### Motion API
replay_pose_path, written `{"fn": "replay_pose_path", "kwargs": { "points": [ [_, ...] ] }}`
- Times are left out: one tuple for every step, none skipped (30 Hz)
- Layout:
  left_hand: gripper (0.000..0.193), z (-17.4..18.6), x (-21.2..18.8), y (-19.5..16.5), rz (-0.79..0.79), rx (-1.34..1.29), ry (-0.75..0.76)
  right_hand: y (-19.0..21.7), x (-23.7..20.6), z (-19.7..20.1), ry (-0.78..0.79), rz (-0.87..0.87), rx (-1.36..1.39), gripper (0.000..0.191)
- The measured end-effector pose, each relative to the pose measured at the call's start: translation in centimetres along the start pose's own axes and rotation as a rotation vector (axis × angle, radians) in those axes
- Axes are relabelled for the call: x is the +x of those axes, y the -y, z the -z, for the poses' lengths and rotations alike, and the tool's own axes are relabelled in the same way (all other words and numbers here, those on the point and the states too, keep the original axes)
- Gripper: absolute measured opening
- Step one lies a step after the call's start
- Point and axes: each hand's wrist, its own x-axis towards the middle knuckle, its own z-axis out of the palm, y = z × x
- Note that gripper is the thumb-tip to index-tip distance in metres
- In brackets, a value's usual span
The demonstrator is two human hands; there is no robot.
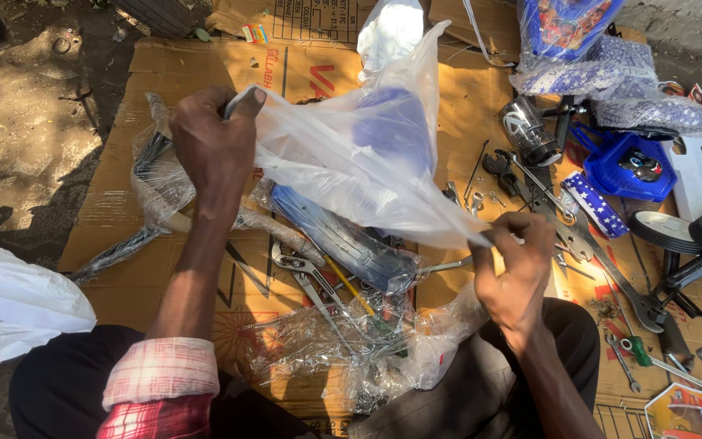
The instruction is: The person sits on cardboard on the ground and assembles a children's tricycle. They fit the seat post into the frame, tighten bolts with a spanner, unwrap plastic packaging from the frame and basket, and handle a water bottle and other parts.
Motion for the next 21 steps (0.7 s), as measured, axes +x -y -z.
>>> {"fn": "replay_pose_path", "kwargs": {
  "points": [
    [0.022, 0.4, -0.6, -0.6, -0.070, 0.042, -0.021, 0.2, -0.4, 0.3, 0.035, -0.006, 0.012, 0.014],
    [0.020, 0.6, -1.2, -1.4, -0.147, 0.080, -0.046, 0.5, -0.5, 0.4, 0.100, -0.002, 0.122, 0.022],
    [0.023, 0.9, -1.8, -2.2, -0.374, 0.173, -0.214, 0.8, -0.7, 0.4, 0.162, 0.004, 0.233, 0.031],
    [0.027, 1.0, -3.1, -2.9, -0.596, 0.268, -0.371, 1.2, -0.7, 0.3, 0.234, 0.005, 0.346, 0.040],
    [0.033, 1.0, -4.7, -3.6, -0.820, 0.360, -0.520, 1.5, -0.6, 0.0, 0.183, 0.034, 0.392, 0.042],
    [0.030, 0.7, -5.8, -4.3, -0.850, 0.314, -0.395, 1.6, -0.3, -0.5, 0.126, 0.065, 0.432, 0.045],
    [0.027, 0.2, -7.0, -4.9, -0.874, 0.267, -0.268, 1.6, 0.0, -1.0, 0.073, 0.094, 0.472, 0.049],
    [0.025, -0.2, -7.9, -5.2, -0.897, 0.222, -0.143, 1.4, 0.3, -1.6, 0.023, 0.001, 0.616, 0.052],
    [0.024, -0.7, -8.4, -5.5, -0.921, 0.178, -0.024, 1.0, 0.7, -2.4, -0.033, -0.088, 0.760, 0.055],
    [0.023, -1.1, -8.8, -5.5, -0.944, 0.135, 0.096, 0.4, 1.1, -3.3, -0.089, -0.177, 0.905, 0.059],
    [0.024, -1.5, -9.2, -5.4, -0.964, 0.090, 0.217, -0.3, 1.5, -4.1, -0.089, -0.264, 0.835, 0.054],
    [0.026, -2.0, -9.7, -5.2, -0.981, 0.039, 0.341, -1.2, 1.8, -4.8, -0.087, -0.353, 0.760, 0.049],
    [0.025, -2.4, -10.4, -4.9, -0.961, 0.018, 0.287, -2.1, 1.8, -5.4, -0.082, -0.444, 0.680, 0.045],
    [0.036, -2.7, -11.3, -4.5, -0.937, -0.002, 0.232, -2.9, 1.7, -6.0, -0.049, -0.497, 0.681, 0.043],
    [0.052, -3.0, -12.0, -3.9, -0.918, -0.016, 0.172, -3.6, 1.7, -6.6, -0.021, -0.545, 0.686, 0.042],
    [0.046, -3.5, -12.7, -3.3, -0.842, -0.017, 0.055, -4.2, 1.6, -7.2, 0.004, -0.591, 0.693, 0.041],
    [0.041, -4.1, -13.9, -2.6, -0.760, -0.019, -0.054, -4.7, 1.4, -7.7, 0.044, -0.649, 0.741, 0.042],
    [0.035, -4.5, -15.3, -1.9, -0.671, -0.019, -0.154, -4.9, 1.2, -8.1, 0.088, -0.716, 0.788, 0.042],
    [0.033, -5.2, -16.7, -1.2, -0.440, -0.108, -0.080, -5.1, 1.2, -8.6, 0.131, -0.783, 0.833, 0.043],
    [0.030, -6.0, -17.9, -0.8, -0.212, -0.195, -0.007, -5.1, 1.2, -9.0, 0.161, -0.796, 0.836, 0.044],
    [0.027, -6.6, -18.8, -0.2, 0.013, -0.277, 0.064, -5.1, 1.3, -9.4, 0.190, -0.805, 0.841, 0.045]
  ]
}}
